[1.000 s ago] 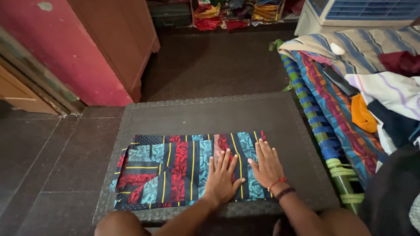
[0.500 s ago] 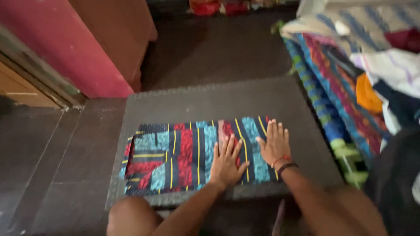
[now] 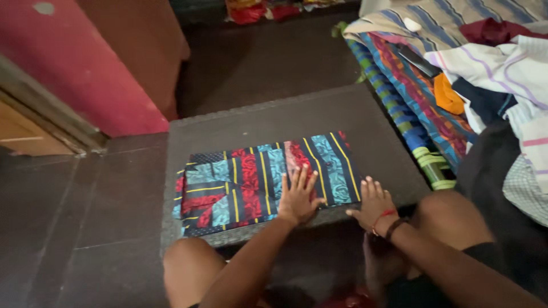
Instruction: The person folds a patterned cloth on a low table. They smooth the fabric, fold it in half multiple times, and press the edges to create a compact rectangular bundle.
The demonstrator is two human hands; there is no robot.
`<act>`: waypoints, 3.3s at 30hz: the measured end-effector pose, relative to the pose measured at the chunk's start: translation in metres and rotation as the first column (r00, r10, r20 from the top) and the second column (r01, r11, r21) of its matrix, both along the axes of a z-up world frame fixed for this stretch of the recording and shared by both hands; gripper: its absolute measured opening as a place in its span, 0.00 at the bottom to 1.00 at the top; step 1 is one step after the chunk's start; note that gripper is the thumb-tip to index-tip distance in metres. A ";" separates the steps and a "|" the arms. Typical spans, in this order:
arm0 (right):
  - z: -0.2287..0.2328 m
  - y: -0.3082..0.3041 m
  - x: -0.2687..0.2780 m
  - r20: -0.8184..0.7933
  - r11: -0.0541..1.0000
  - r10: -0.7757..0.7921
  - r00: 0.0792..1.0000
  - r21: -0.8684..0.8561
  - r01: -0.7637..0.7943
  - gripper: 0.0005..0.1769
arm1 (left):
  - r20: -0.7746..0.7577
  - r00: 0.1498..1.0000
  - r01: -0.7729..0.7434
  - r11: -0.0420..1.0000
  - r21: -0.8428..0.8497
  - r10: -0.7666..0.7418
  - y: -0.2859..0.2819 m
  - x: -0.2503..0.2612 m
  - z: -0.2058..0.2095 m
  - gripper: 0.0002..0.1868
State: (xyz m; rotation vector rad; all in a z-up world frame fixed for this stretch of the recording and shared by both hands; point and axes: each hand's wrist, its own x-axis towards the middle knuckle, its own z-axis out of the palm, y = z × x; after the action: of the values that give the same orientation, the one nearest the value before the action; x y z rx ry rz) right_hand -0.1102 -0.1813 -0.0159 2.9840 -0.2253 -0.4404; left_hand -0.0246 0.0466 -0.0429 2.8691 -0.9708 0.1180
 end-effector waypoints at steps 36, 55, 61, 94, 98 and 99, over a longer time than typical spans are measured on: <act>-0.055 -0.075 0.150 -0.243 0.230 -0.380 0.893 0.910 0.345 0.35 | -0.439 0.808 -0.391 0.915 0.099 0.393 0.111 -0.086 0.063 0.47; 0.156 0.050 0.081 -0.065 0.264 -0.085 0.994 0.961 0.085 0.41 | -0.808 0.273 -0.878 0.209 -0.431 -0.522 0.057 -0.001 0.060 0.43; 0.101 0.070 0.075 -0.263 0.249 0.142 0.954 0.943 0.222 0.41 | -0.675 0.386 -0.837 0.068 -0.543 -0.629 0.051 0.020 -0.027 0.33; -0.027 -0.002 0.090 -0.421 0.589 -0.055 0.905 0.719 0.370 0.27 | -0.753 0.561 -0.822 0.341 -0.456 0.345 0.136 0.057 -0.046 0.20; 0.006 -0.030 0.102 -0.403 0.792 -0.045 0.914 0.544 0.279 0.28 | -0.751 0.585 -0.800 0.374 -0.470 0.306 0.114 0.043 -0.039 0.23; 0.011 -0.033 0.098 -0.431 0.790 -0.048 0.901 0.536 0.299 0.27 | -0.729 0.600 -0.789 0.392 -0.472 0.330 0.108 0.039 -0.033 0.25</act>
State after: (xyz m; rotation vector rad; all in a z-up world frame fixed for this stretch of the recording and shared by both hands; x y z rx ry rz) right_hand -0.0126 -0.2141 -0.0051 3.3608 -0.3931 -1.3627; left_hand 0.0142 0.1543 -0.0764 2.0326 0.2748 -0.1732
